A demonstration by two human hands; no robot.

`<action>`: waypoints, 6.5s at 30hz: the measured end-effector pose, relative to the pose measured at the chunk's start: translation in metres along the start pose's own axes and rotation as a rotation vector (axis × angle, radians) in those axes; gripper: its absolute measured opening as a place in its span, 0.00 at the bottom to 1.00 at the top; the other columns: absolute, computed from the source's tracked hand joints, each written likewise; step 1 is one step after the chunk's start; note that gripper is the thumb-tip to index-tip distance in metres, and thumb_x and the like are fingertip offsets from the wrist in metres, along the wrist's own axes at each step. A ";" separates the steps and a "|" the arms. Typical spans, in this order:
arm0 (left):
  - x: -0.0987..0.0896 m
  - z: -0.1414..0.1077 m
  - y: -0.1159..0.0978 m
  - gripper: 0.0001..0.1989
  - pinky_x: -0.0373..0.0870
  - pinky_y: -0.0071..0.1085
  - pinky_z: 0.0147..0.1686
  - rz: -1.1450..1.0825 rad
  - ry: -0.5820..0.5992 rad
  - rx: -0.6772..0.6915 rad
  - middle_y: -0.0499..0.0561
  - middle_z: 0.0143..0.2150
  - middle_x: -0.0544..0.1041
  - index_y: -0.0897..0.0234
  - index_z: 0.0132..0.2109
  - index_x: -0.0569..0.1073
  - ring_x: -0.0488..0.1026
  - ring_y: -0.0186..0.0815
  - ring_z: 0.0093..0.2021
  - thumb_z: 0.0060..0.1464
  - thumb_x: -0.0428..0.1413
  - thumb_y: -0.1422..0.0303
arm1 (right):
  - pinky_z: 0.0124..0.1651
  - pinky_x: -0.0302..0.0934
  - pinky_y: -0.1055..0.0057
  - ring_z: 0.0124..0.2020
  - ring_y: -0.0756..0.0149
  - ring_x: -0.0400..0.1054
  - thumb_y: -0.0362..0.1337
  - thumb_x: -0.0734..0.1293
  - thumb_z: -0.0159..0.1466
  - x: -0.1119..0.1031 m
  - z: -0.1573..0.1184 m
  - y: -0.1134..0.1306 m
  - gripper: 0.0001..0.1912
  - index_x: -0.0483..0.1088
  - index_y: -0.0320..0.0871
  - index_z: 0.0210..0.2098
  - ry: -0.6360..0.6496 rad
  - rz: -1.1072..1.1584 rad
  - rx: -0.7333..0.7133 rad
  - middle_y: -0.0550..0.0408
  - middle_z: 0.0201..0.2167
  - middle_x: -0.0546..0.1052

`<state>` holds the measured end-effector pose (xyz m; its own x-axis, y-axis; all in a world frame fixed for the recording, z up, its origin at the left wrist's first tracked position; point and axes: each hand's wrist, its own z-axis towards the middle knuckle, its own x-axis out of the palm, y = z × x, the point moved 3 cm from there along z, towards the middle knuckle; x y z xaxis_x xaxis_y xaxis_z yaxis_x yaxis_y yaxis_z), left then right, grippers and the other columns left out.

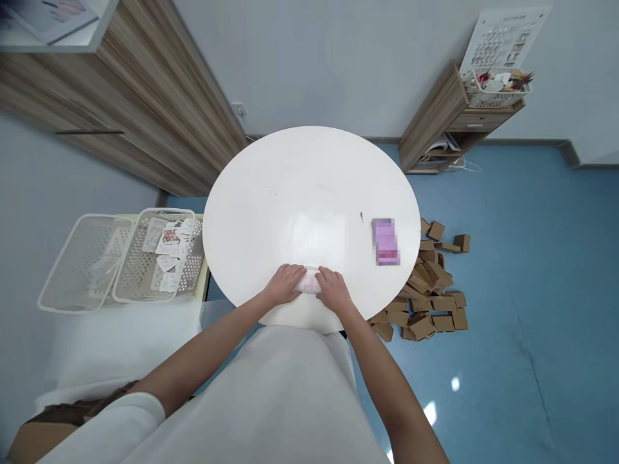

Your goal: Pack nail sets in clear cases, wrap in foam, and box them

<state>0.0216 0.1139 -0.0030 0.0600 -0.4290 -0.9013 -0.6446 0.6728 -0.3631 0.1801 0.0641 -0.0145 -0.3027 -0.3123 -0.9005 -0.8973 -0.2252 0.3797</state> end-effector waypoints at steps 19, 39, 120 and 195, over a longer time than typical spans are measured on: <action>0.007 -0.074 -0.009 0.23 0.57 0.38 0.49 -0.342 0.105 -0.078 0.53 0.47 0.71 0.59 0.48 0.67 0.66 0.45 0.48 0.40 0.53 0.66 | 0.47 0.57 0.65 0.47 0.60 0.63 0.28 0.61 0.53 0.011 -0.049 0.040 0.22 0.61 0.44 0.48 0.190 0.429 0.091 0.50 0.46 0.70; 0.026 -0.065 0.044 0.12 0.58 0.29 0.27 -0.501 -0.106 -0.633 0.49 0.26 0.66 0.63 0.21 0.60 0.64 0.34 0.28 0.49 0.48 0.64 | 0.34 0.58 0.69 0.30 0.65 0.62 0.43 0.59 0.55 0.023 -0.031 -0.013 0.11 0.65 0.44 0.31 -0.269 0.686 0.716 0.55 0.29 0.70; 0.038 -0.050 -0.018 0.09 0.65 0.32 0.34 -0.655 -0.242 -0.423 0.52 0.32 0.70 0.64 0.37 0.69 0.68 0.36 0.34 0.51 0.45 0.73 | 0.39 0.60 0.68 0.35 0.66 0.62 0.33 0.60 0.54 0.024 0.000 0.059 0.20 0.62 0.44 0.47 0.031 0.590 0.348 0.55 0.34 0.67; 0.041 -0.082 -0.007 0.15 0.64 0.32 0.42 -0.983 -0.390 -0.972 0.55 0.45 0.70 0.63 0.43 0.69 0.68 0.35 0.40 0.48 0.56 0.64 | 0.42 0.63 0.64 0.37 0.65 0.64 0.45 0.59 0.57 0.026 -0.060 0.016 0.21 0.60 0.43 0.47 -0.050 0.915 0.533 0.48 0.48 0.64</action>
<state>-0.0338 0.0419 -0.0177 0.8774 -0.1728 -0.4476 -0.4654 -0.5332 -0.7065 0.1775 -0.0026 -0.0189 -0.9363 -0.1173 -0.3309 -0.3423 0.5147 0.7861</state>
